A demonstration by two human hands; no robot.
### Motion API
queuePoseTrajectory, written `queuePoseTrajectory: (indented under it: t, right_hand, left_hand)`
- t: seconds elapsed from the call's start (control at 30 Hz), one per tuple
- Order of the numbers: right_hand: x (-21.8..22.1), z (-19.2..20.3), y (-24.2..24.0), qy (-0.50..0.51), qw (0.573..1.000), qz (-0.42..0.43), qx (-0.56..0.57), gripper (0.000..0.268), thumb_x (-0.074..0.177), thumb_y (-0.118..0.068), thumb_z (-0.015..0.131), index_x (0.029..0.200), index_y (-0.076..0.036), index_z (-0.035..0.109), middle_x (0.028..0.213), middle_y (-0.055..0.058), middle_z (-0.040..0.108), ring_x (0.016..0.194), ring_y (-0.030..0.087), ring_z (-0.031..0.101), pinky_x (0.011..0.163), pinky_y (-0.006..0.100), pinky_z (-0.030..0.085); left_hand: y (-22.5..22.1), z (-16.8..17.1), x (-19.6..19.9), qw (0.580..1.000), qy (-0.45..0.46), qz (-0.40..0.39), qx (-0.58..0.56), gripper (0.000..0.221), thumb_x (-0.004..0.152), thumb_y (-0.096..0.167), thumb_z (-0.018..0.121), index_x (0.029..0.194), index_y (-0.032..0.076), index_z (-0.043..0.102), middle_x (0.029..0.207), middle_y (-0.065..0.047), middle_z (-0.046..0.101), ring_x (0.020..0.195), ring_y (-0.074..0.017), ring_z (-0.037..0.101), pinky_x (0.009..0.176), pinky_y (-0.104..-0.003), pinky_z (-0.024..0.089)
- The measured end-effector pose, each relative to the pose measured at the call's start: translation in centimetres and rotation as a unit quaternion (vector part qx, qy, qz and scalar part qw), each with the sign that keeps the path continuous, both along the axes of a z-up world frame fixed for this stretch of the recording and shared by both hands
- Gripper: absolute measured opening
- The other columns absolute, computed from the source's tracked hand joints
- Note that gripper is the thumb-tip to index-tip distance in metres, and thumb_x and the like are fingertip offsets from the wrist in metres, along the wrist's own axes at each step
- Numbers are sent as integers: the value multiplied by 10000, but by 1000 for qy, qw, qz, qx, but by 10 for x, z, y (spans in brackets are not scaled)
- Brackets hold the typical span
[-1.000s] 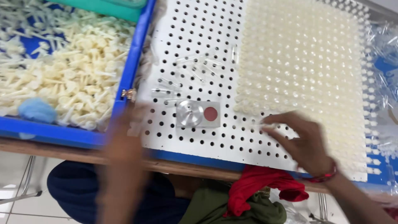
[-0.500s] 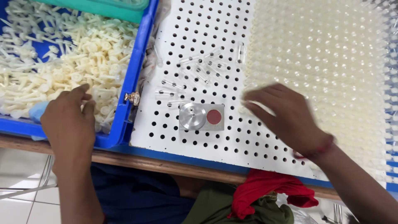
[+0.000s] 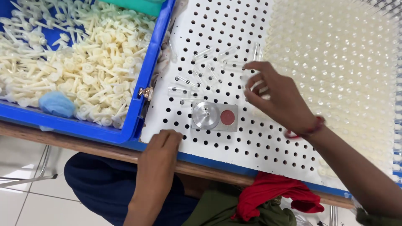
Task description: The recorder is assembling small medical or laboratory vial components and placing them into a grid-like tray.
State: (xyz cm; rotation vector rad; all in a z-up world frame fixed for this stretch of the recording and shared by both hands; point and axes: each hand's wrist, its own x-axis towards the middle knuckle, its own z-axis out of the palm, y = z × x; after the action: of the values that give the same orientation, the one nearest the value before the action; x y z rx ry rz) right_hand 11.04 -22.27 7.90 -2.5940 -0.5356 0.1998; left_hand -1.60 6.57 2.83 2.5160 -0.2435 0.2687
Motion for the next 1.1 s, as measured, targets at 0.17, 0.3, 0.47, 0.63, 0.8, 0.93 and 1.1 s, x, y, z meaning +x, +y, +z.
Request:
queuePoseTrajectory:
  t: [0.17,0.3,0.47,0.63,0.8,0.93,1.1]
  right_hand:
    - [-42,7,1,77,982,-5,170,305,949,-142,721,1227,-46,639,1135,49,743,943,202,784,836,301,653]
    - [-48,15,18,24,999,-5,30,351,883,-151,742,1227,-112,684,1090,52,743,910,220,744,620,307,613]
    - [-45,10,21,-131,982,129,-47,367,863,-177,752,1221,-125,687,1167,54,712,1089,318,686,889,399,565]
    - [-58,8,3,6,995,20,102,273,913,-212,763,1163,-127,691,1120,49,739,1038,169,718,880,319,590]
    - [-89,6,3,209,922,-196,259,267,906,-141,751,1168,-113,791,903,115,801,781,96,679,646,283,537]
    - [-98,13,16,-12,985,-105,134,223,935,-165,783,1141,-80,777,947,104,794,811,150,677,681,298,537]
    - [-92,-10,1,-62,984,19,169,231,924,-230,756,1084,-63,759,1040,58,793,911,114,772,758,265,617]
  left_hand:
    - [-5,-3,-2,994,72,2,-88,207,850,-8,641,1049,23,690,1080,-114,707,950,-330,687,766,-430,548]
    - [-7,-1,-7,987,111,23,-113,179,885,17,648,1051,45,707,1061,-98,724,916,-338,706,739,-428,555]
    - [-26,1,-18,948,89,71,-298,204,908,-9,664,1083,48,753,1105,-83,750,855,-232,775,676,-301,594]
    - [-50,-3,-9,894,48,19,-446,175,939,-6,723,1107,28,758,1109,-82,775,957,-158,776,806,-268,610]
    - [-75,-2,-2,802,121,11,-584,227,931,-7,736,1155,-8,774,1043,-98,753,853,-99,670,731,-243,528]
    - [-71,-23,6,718,213,-33,-662,241,947,9,721,1185,-21,752,994,-80,736,869,-100,707,793,-246,588]
    - [-65,-10,11,699,321,-92,-632,226,948,19,728,1167,-24,761,978,-92,771,858,-121,709,793,-264,618]
